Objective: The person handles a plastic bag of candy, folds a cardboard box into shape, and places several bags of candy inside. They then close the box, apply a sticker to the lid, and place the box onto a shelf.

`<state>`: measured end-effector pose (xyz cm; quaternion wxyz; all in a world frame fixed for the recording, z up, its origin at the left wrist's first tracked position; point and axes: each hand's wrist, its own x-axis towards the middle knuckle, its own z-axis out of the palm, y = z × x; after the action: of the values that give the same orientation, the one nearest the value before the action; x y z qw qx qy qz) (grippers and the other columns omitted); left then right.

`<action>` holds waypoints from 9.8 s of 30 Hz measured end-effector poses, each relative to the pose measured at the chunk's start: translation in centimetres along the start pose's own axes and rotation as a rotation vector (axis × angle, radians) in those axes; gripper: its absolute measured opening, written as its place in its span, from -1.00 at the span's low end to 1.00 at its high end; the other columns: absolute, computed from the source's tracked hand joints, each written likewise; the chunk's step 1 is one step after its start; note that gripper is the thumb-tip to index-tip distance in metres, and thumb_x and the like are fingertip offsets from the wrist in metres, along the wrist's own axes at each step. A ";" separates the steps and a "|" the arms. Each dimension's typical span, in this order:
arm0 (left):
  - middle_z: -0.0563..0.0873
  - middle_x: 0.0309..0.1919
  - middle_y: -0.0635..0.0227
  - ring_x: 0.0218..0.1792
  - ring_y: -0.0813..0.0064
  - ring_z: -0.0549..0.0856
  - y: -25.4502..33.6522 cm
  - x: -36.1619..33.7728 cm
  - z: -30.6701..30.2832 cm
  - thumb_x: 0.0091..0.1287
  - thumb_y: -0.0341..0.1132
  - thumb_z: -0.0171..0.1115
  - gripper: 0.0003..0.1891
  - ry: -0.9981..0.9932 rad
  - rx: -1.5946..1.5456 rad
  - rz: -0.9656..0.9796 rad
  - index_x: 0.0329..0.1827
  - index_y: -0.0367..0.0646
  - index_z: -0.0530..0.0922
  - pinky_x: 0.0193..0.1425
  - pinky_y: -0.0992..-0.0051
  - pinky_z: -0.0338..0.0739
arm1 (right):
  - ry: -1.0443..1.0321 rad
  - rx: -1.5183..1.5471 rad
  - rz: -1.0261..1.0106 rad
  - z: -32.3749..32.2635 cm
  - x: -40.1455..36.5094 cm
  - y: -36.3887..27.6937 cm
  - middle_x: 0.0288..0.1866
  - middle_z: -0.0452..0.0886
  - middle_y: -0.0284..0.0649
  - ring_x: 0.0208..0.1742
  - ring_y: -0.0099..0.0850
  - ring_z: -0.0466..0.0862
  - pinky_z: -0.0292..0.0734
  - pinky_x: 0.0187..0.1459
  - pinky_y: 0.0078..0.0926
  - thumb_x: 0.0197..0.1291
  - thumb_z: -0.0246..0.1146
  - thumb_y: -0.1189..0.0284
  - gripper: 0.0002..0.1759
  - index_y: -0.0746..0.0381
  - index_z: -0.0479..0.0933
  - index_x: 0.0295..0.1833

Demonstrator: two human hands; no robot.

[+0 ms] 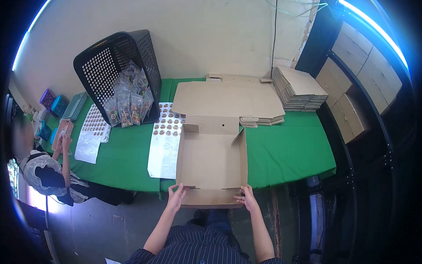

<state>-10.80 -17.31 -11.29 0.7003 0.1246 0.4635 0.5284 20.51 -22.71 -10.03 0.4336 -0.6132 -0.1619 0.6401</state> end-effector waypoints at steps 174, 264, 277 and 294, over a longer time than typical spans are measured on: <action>0.43 0.15 0.16 0.02 0.30 0.56 24.1 6.8 -2.5 0.18 -0.33 0.22 -0.43 0.197 0.889 0.681 0.25 -0.21 0.23 0.04 0.33 0.47 | -0.713 -0.568 -0.368 36.4 14.6 -15.5 0.04 0.51 -0.15 -0.02 -0.36 0.55 0.47 -0.07 -0.46 0.15 0.21 0.36 -0.54 0.27 0.33 0.14; 0.58 -0.55 0.51 -0.63 0.79 0.49 15.4 9.1 13.6 0.26 -0.16 0.19 -0.70 -0.240 0.623 0.261 -0.12 -0.22 0.57 -0.61 0.73 0.39 | -0.333 -0.240 -0.457 24.7 7.5 -17.9 -0.39 0.58 -0.33 -0.50 -0.70 0.49 0.39 -0.57 -0.76 0.24 0.14 0.22 -0.67 0.31 0.53 -0.19; 0.57 -0.60 0.47 -0.66 0.77 0.49 16.4 9.2 10.9 0.29 -0.13 0.15 -0.68 -0.371 0.659 0.169 -0.19 -0.26 0.58 -0.64 0.72 0.38 | -0.349 0.034 -0.197 25.2 8.0 -13.7 -0.42 0.55 -0.39 -0.52 -0.68 0.46 0.41 -0.52 -0.73 0.26 0.12 0.25 -0.72 0.27 0.52 -0.19; 0.48 -0.77 0.47 -0.77 0.73 0.44 16.6 10.3 10.7 0.30 -0.07 0.12 -0.61 -0.201 0.778 0.481 -0.45 -0.28 0.56 -0.72 0.63 0.28 | -0.474 -0.262 -0.441 25.8 7.5 -15.1 -0.30 0.59 -0.33 -0.38 -0.63 0.55 0.43 -0.38 -0.69 0.13 0.27 0.34 -0.66 0.35 0.48 -0.07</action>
<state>-12.71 1.67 0.16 0.5007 0.5325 0.5151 0.4477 2.97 -0.03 1.33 0.4295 -0.4481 -0.4676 0.6294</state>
